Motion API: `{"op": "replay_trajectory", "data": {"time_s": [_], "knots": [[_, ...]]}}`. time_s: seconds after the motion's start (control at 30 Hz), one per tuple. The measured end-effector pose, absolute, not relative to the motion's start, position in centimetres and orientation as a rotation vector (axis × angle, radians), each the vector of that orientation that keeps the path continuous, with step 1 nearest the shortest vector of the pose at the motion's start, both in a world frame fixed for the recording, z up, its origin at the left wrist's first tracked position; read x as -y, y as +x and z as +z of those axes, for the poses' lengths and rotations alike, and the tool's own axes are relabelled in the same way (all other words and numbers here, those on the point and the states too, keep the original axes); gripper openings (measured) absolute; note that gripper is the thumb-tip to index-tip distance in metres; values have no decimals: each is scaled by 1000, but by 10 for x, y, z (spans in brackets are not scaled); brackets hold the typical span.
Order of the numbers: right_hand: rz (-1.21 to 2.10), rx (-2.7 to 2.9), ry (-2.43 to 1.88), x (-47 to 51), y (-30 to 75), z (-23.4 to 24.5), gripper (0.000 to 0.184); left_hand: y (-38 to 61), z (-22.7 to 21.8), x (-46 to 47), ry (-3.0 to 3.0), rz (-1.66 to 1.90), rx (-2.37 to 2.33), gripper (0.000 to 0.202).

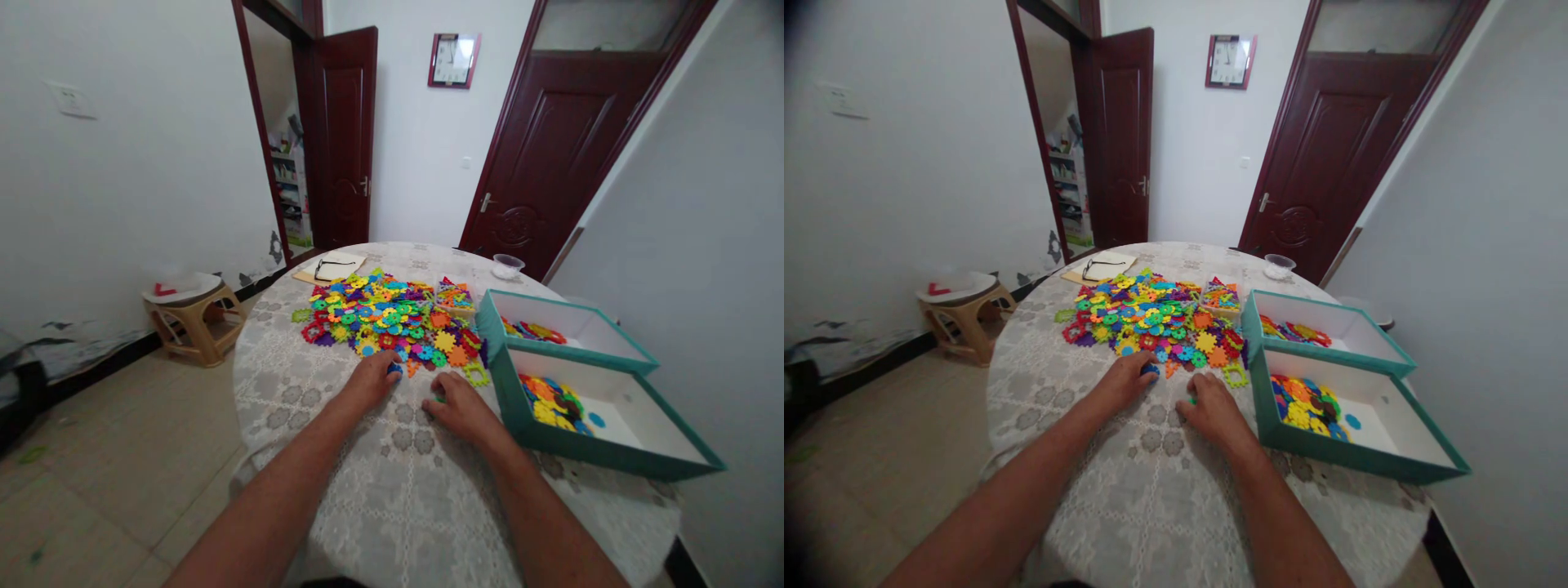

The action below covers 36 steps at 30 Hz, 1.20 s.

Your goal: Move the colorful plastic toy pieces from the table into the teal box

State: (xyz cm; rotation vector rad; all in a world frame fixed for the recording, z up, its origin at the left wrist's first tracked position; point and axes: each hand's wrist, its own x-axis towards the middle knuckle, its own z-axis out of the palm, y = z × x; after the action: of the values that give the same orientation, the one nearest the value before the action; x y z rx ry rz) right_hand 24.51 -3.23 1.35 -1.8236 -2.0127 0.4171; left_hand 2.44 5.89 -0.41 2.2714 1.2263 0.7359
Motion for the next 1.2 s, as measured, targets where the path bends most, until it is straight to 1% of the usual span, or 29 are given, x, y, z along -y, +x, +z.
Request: {"op": "replay_trajectory", "data": {"time_s": [0.17,0.3,0.4,0.57,0.73,0.83,0.93,1.07,1.13,1.2], "knots": [[470,2060,-1891,35,253,16,18,28,5,-65,2232,672,-1276,44],[472,2064,-1939,36,253,16,15,36,8,-74,2278,624,-1275,47],[488,2056,-1911,38,254,17,15,42,7,-85,2325,564,-1303,44],[578,2115,-1801,44,261,27,19,46,3,-102,2342,457,-1285,27],[583,2136,-1814,50,262,34,17,48,0,-107,2351,442,-1314,20],[601,2122,-1820,51,262,34,16,48,1,-103,2347,446,-1325,20],[651,2137,-1796,49,263,33,19,47,3,-97,2327,452,-1334,22],[734,2153,-1753,47,264,32,26,48,5,-93,2318,451,-1320,31],[753,2154,-1741,47,264,31,24,49,6,-93,2325,442,-1312,30],[745,2150,-1712,46,264,30,20,50,6,-93,2329,439,-1321,23]]}}
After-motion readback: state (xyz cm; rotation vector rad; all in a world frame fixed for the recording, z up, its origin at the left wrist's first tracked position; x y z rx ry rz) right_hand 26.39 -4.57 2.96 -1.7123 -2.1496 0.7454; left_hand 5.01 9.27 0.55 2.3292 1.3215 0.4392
